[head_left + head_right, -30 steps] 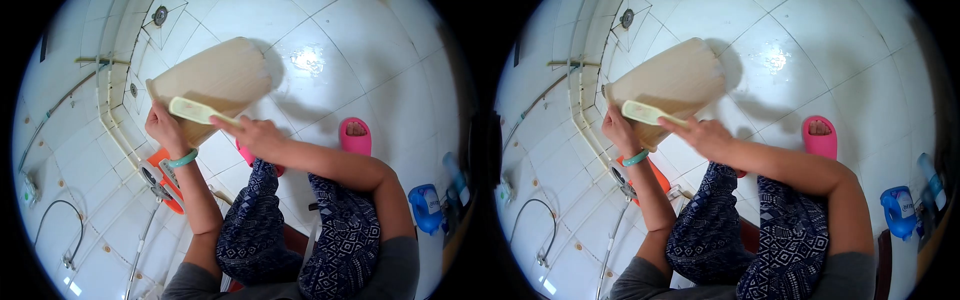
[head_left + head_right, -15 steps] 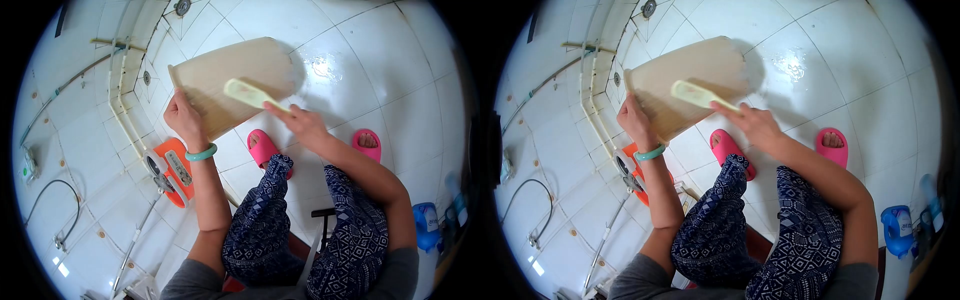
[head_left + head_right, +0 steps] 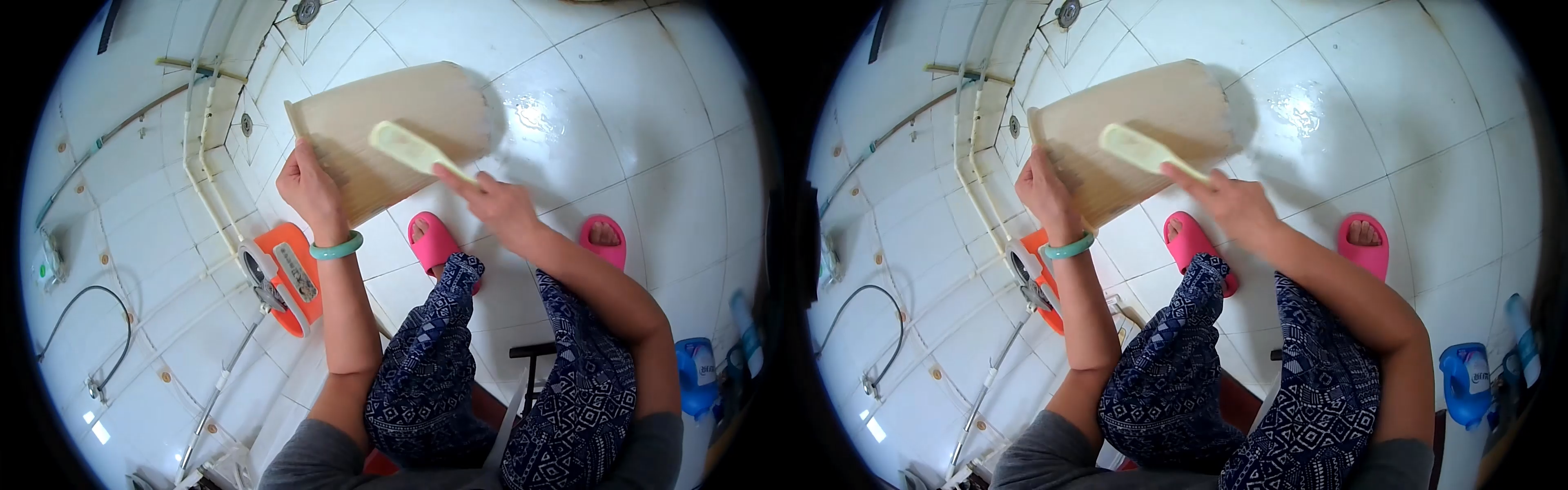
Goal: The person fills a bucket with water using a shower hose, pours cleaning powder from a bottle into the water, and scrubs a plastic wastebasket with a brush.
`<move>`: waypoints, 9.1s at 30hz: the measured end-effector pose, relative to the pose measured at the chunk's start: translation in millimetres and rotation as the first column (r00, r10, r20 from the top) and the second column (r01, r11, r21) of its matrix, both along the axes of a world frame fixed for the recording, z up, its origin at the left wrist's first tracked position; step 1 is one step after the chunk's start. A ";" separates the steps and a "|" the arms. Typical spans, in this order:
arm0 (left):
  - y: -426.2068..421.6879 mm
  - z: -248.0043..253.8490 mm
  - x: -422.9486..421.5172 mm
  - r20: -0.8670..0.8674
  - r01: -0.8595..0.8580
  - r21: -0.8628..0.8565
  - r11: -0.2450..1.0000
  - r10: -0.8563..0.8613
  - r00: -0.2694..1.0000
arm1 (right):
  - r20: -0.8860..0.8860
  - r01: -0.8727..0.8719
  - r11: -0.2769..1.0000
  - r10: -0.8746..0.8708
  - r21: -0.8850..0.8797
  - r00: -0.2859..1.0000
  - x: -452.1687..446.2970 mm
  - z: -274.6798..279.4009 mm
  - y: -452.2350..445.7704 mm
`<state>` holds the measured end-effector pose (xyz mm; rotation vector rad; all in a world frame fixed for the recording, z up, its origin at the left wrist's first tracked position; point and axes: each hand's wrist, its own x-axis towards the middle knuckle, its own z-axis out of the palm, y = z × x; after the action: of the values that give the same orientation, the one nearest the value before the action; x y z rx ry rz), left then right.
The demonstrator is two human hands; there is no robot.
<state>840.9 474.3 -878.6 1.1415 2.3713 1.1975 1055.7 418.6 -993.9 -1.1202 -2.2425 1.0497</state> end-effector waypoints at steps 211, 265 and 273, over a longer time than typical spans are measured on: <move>-119.7 -54.1 -11.0 -0.493 0.764 -0.476 0.436 -0.851 0.179 | -0.579 0.019 0.830 -0.405 -0.557 0.707 -3.2 -4.1 -19.4; -148.7 -7.7 16.4 -0.391 0.721 -0.568 0.397 -0.901 0.188 | -0.109 -0.061 0.805 -0.005 -0.590 0.994 49.0 130.2 51.3; -173.4 -14.1 -1.1 -0.543 0.631 -0.226 0.742 -0.634 0.551 | 0.516 -0.752 0.646 0.692 -0.131 0.505 -103.8 122.1 42.9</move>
<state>839.8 300.9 -892.7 2.3890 1.9254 0.6076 951.9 461.5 -871.8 -0.3662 -3.3430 0.9238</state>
